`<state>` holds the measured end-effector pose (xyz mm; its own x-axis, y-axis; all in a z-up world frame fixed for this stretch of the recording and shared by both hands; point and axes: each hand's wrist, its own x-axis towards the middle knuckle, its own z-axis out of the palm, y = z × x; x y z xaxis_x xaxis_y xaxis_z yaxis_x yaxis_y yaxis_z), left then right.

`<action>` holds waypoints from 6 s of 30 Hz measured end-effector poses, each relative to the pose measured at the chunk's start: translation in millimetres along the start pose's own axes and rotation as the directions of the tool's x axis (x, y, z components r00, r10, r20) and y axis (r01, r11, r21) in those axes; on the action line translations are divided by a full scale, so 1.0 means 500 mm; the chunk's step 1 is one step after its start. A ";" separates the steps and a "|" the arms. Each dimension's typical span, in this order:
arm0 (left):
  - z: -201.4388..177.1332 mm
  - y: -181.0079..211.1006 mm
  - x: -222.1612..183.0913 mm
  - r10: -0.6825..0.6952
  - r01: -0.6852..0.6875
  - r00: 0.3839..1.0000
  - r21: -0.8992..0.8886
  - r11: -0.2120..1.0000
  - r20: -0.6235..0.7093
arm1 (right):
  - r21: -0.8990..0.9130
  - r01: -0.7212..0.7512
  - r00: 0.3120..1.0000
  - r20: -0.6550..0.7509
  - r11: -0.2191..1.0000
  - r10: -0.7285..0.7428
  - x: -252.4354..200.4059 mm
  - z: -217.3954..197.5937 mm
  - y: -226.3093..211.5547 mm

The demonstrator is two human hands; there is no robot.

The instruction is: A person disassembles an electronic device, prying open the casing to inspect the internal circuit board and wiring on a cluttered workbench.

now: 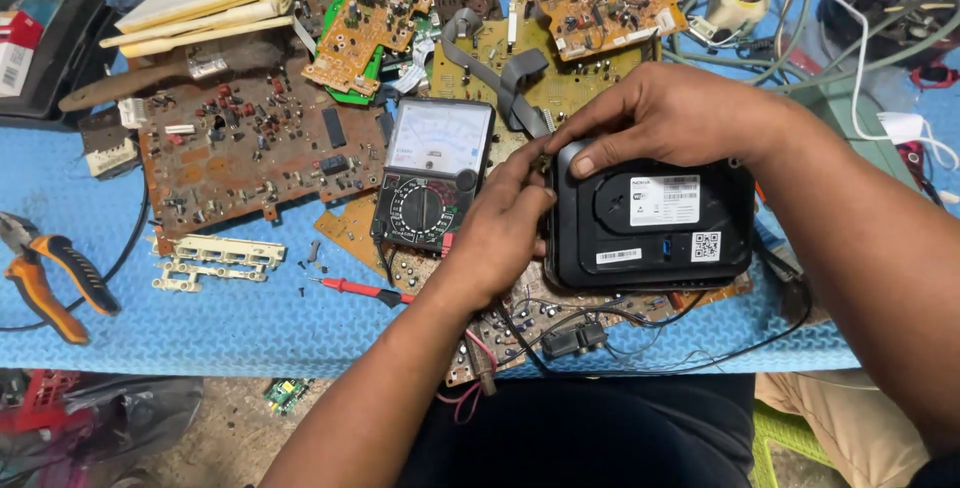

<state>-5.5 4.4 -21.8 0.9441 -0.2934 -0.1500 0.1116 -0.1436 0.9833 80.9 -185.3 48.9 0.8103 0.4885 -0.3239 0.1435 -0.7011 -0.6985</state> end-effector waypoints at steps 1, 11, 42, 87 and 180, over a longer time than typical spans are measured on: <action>0.000 -0.001 0.002 -0.001 0.001 1.000 0.001 1.000 0.005 | 0.003 -0.003 1.000 -0.002 1.000 0.003 0.000 0.002 0.006; 0.007 -0.045 0.018 0.025 -0.023 0.999 0.062 0.998 -0.026 | 0.001 0.089 0.993 -0.083 0.996 -0.089 -0.008 0.021 0.036; 0.018 -0.017 0.011 -0.035 0.044 0.998 0.190 0.981 -0.053 | 0.209 -0.278 0.702 -0.622 0.938 0.347 -0.235 0.122 0.230; 0.008 -0.010 -0.017 0.181 -0.291 0.946 0.454 0.842 0.271 | 0.383 -0.082 0.631 -0.695 0.920 0.345 -0.246 0.162 0.272; 0.204 0.020 -0.101 0.074 -0.121 0.992 -0.636 0.762 -0.100 | 0.064 0.095 0.914 -0.401 0.993 -0.061 -0.297 0.081 0.108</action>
<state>-83.8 -78.4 -14.6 0.9761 -0.2072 -0.0655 0.1679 0.5277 0.8327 -54.5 -274.6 33.5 0.9596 0.2814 0.0027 0.1831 -0.6171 -0.7653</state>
